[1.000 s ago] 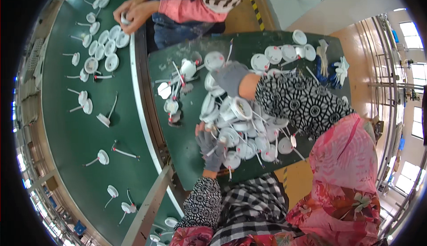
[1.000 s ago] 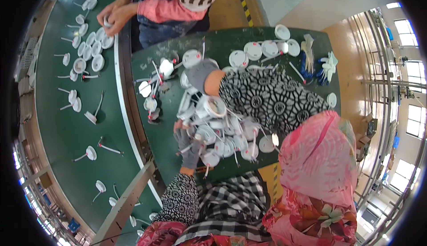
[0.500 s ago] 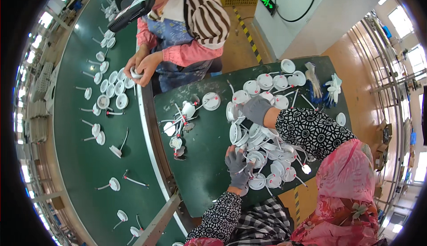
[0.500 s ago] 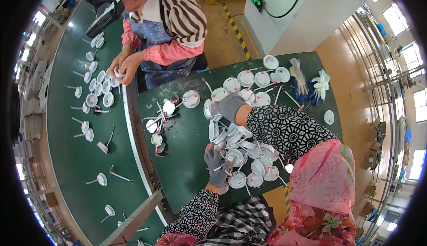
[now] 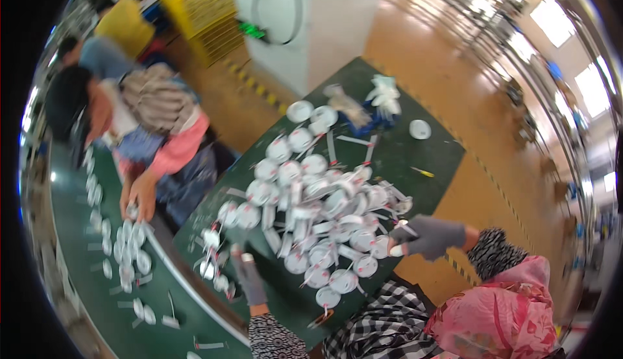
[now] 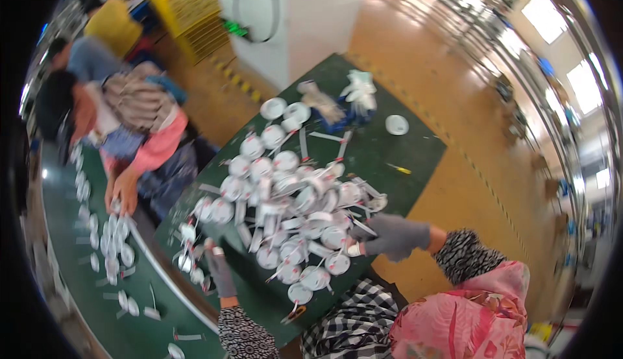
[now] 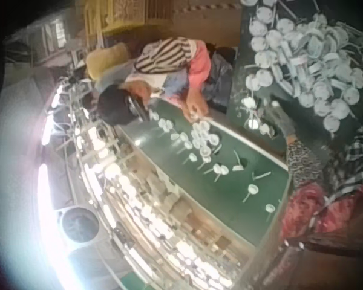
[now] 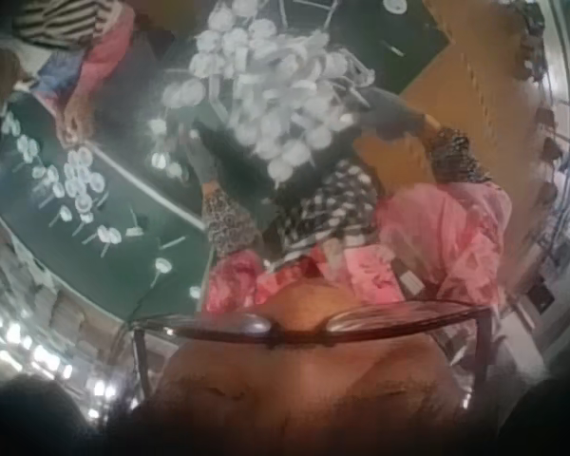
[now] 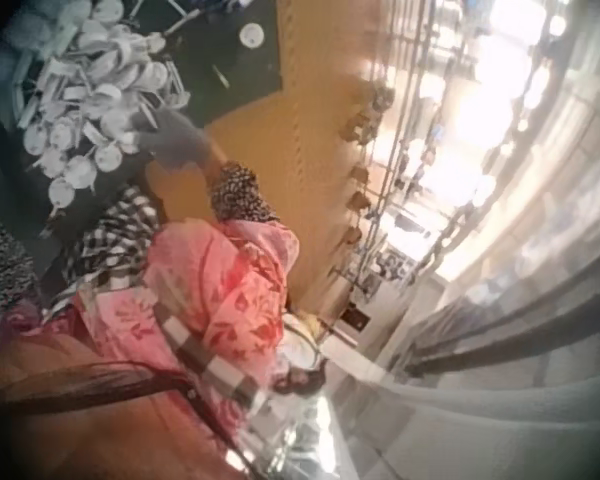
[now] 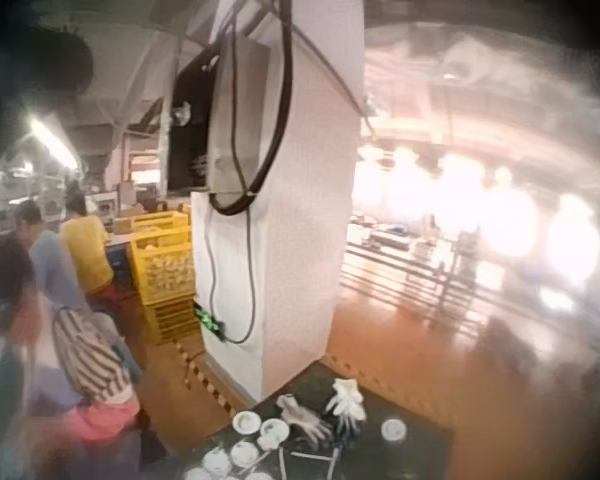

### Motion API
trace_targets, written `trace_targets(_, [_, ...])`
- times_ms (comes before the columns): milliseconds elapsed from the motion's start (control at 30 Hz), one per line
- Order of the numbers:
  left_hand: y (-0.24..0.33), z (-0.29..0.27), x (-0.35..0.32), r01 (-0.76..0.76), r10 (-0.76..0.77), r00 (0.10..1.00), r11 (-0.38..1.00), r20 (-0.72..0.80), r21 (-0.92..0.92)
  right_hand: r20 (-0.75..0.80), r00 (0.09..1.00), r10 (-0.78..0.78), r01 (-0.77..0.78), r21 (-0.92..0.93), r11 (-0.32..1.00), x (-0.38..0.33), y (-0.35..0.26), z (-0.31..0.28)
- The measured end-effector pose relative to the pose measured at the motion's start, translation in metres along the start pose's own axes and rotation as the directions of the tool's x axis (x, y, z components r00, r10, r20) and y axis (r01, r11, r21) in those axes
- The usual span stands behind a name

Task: The person assembles LED light fixtures along a workstation by gathering components, threading wires through plastic housings, and pressing the LED circuit boards into the housings by hand.

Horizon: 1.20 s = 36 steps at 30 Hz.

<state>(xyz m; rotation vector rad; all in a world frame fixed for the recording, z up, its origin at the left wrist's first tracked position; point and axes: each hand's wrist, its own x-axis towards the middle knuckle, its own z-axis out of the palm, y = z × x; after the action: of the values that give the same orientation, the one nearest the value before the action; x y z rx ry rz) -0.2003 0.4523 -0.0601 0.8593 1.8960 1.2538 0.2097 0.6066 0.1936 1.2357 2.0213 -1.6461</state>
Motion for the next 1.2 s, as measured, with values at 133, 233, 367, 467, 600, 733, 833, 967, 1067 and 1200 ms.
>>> trace_targets(133, [-0.015,0.02,0.057,-0.128,0.128,0.992,0.991,-0.002,-0.035,-0.653,0.67,0.353,0.145,0.581,0.801,-0.011,0.117,0.005])
trace_targets(233, [-0.036,0.041,0.072,-0.308,0.304,0.951,0.943,0.045,0.124,-0.695,0.453,0.558,-0.16,0.553,0.818,0.0,0.132,-0.085])
trace_targets(367, [0.005,0.077,0.068,-0.04,0.038,0.998,0.999,0.053,0.034,-0.809,0.426,0.404,-0.272,0.312,0.91,0.031,0.231,-0.12])
trace_targets(467, [0.037,0.084,0.068,0.015,-0.019,0.997,0.998,0.069,0.054,-0.534,0.626,0.569,-0.257,0.547,0.797,0.013,0.215,-0.063])
trace_targets(600, [0.007,0.066,0.094,-0.136,0.115,0.986,0.975,0.122,0.177,-0.318,0.654,0.687,-0.453,0.563,0.691,0.005,0.191,0.027])
trace_targets(733, [0.032,0.097,0.1,-0.038,0.082,0.955,0.987,0.286,-0.158,-0.558,0.498,0.664,-0.314,0.597,0.738,0.036,0.228,0.072])
trace_targets(833, [0.035,0.119,0.108,-0.428,0.409,0.87,0.904,0.275,0.009,-0.675,0.457,0.579,-0.119,0.599,0.792,0.05,0.244,0.084])
trace_targets(967, [0.088,0.143,0.095,-0.254,0.209,0.897,0.965,0.389,0.065,-0.766,0.33,0.552,-0.148,0.535,0.832,0.055,0.252,0.08])
trace_targets(1067, [0.098,0.133,0.093,-0.311,0.281,0.947,0.922,0.157,0.228,-0.904,0.28,0.322,-0.002,0.335,0.942,0.065,0.242,0.026])
trace_targets(1200, [0.174,0.105,0.101,-0.385,0.416,0.908,0.881,-0.061,0.276,-0.853,0.522,-0.03,0.004,-0.033,0.999,0.117,0.168,-0.097])
